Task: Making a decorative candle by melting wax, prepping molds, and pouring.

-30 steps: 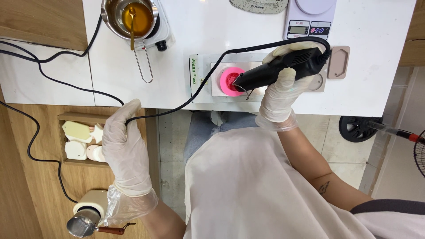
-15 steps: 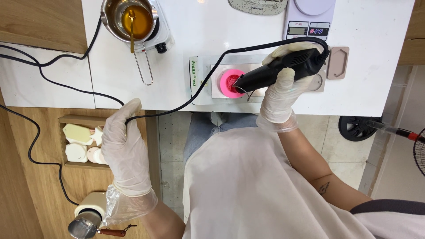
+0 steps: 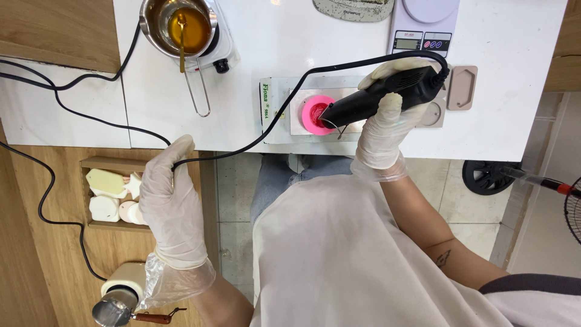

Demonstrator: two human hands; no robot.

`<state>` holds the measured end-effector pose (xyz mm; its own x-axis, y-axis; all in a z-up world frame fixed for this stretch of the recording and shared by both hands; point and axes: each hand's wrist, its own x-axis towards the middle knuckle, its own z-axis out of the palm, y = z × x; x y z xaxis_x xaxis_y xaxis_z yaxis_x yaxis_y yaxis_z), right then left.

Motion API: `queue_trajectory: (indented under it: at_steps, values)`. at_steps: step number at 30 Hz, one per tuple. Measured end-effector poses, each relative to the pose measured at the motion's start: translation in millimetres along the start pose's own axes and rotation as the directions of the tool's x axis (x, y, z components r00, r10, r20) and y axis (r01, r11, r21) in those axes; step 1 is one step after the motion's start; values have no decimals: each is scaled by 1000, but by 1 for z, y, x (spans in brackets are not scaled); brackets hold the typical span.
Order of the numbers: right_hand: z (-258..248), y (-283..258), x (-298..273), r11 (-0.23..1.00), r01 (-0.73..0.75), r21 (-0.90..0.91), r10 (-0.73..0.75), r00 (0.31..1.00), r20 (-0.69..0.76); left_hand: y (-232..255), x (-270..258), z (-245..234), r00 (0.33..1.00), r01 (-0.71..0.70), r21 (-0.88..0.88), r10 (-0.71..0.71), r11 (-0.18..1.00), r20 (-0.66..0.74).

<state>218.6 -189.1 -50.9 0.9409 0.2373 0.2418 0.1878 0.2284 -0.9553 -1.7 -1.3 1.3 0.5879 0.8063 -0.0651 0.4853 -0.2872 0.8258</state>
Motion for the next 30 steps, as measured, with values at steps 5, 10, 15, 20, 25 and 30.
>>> queue_trajectory:
  at_steps: [5,10,15,20,25,30]
  values:
    - [-1,1,0,1000,-4,1,4,1000,1,0,-1,0,1000,1,-2,-1,1000,-3]
    - [-1,1,0,1000,-2,-1,2,1000,2,0,-1,-1,1000,-1,13,1,1000,0]
    - [0,1,0,1000,16,-27,-17,1000,-12,-3,-2,-1,1000,12,20,-12,1000,1]
    - [2,1,0,999,28,-42,-29,999,-40,-2,-2,-1,1000,23,16,-23,1000,1]
    - [2,1,-1,999,29,-38,-32,998,-55,1,-3,-1,1000,23,14,-23,1000,-4]
    - [-2,6,7,1000,-13,22,13,1000,8,9,-2,1,1000,31,9,-31,999,1]
